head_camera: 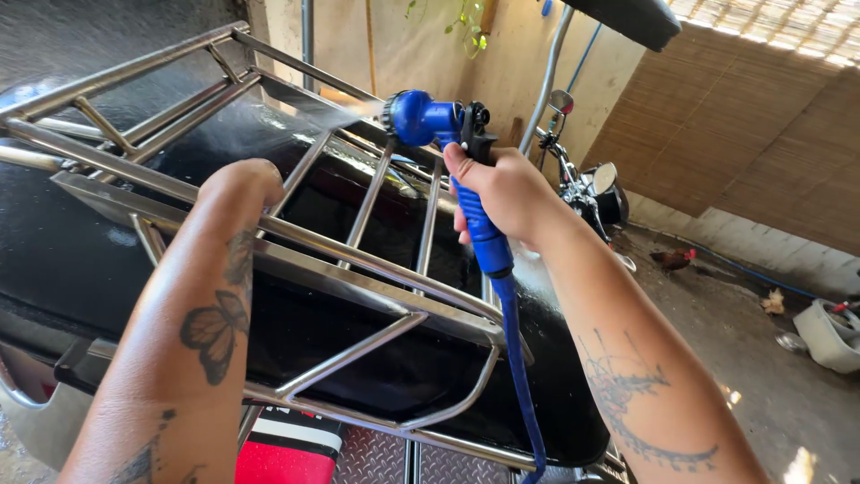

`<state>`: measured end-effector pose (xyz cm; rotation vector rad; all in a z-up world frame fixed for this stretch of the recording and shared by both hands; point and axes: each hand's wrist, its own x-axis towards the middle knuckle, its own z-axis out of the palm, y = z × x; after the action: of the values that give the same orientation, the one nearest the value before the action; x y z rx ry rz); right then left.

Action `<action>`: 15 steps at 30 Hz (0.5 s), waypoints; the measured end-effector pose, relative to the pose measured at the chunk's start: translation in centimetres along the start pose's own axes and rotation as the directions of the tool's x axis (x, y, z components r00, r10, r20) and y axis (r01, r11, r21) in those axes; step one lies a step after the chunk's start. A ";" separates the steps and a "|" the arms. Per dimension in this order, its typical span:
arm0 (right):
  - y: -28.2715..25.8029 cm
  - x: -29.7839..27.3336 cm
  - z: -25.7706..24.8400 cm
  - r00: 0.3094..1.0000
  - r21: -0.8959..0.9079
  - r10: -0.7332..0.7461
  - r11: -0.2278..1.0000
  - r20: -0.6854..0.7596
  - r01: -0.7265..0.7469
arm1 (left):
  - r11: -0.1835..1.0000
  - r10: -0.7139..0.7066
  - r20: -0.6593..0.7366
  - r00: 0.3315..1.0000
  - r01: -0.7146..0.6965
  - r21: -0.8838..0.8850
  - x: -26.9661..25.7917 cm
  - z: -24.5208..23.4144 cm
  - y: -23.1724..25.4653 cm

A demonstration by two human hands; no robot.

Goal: Washing a motorized tricycle using a water hose.

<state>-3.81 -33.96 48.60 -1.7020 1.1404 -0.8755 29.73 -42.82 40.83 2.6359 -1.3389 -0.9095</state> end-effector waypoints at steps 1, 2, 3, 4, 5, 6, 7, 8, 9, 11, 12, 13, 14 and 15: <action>0.1 0.2 -0.2 0.997 -0.049 0.025 0.998 -0.071 -0.028 | 0.999 0.033 -0.024 0.999 -0.033 0.011 -0.8 -0.1 0.0; 0.1 0.1 -0.6 0.997 -0.050 0.026 0.998 -0.077 -0.030 | 0.999 0.039 -0.023 0.999 -0.038 0.014 -0.4 -0.1 0.2; 0.2 -0.1 -0.9 0.996 -0.059 0.014 0.998 -0.091 -0.019 | 0.997 0.073 -0.062 0.995 -0.070 0.044 0.0 -0.1 0.4; 0.3 -0.2 -1.2 0.995 -0.069 0.003 0.998 -0.103 -0.010 | 0.992 0.107 -0.098 0.989 -0.100 0.075 0.4 0.0 0.6; 0.4 -0.4 -1.7 0.994 -0.069 0.007 0.997 -0.108 -0.014 | 0.991 0.112 -0.094 0.989 -0.104 0.078 1.5 0.0 0.7; 0.6 -0.6 -2.1 0.993 -0.095 0.043 0.994 -0.106 -0.053 | 0.981 0.162 -0.146 0.976 -0.145 0.126 2.5 0.0 0.7; 0.8 -0.8 -2.6 0.991 -0.120 0.079 0.989 -0.106 -0.092 | 0.967 0.215 -0.194 0.957 -0.182 0.175 3.5 0.1 0.8; 0.8 -1.2 -2.7 0.990 -0.119 0.084 0.988 -0.109 -0.097 | 0.966 0.219 -0.189 0.957 -0.186 0.178 4.8 0.2 0.9; 0.8 -1.6 -2.9 0.989 -0.107 0.111 0.987 -0.098 -0.121 | 0.948 0.273 -0.234 0.933 -0.221 0.228 6.0 0.3 0.9; 1.0 -2.3 -3.4 0.986 -0.096 0.139 0.984 -0.091 -0.148 | 0.925 0.333 -0.272 0.903 -0.257 0.278 8.7 0.6 1.2; 1.2 -2.7 -3.7 0.988 -0.077 0.116 0.989 -0.099 -0.124 | 0.904 0.378 -0.258 0.889 -0.294 0.311 10.1 0.9 1.3; 1.5 -3.0 -4.0 0.990 -0.060 0.093 0.993 -0.108 -0.100 | 0.879 0.423 -0.244 0.873 -0.330 0.344 11.6 1.2 1.4; 1.9 -3.1 -4.4 0.989 -0.057 0.097 0.993 -0.111 -0.104 | 0.877 0.425 -0.240 0.873 -0.332 0.347 10.1 1.6 1.8; 2.3 -3.3 -4.9 0.978 -0.110 0.124 0.983 -0.169 -0.144 | 0.881 0.410 -0.239 0.880 -0.315 0.353 8.7 2.0 2.1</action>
<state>-9.99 -32.65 47.97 -1.6520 1.4265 -0.8867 31.07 -50.22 35.65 2.4366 -1.9199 -0.2422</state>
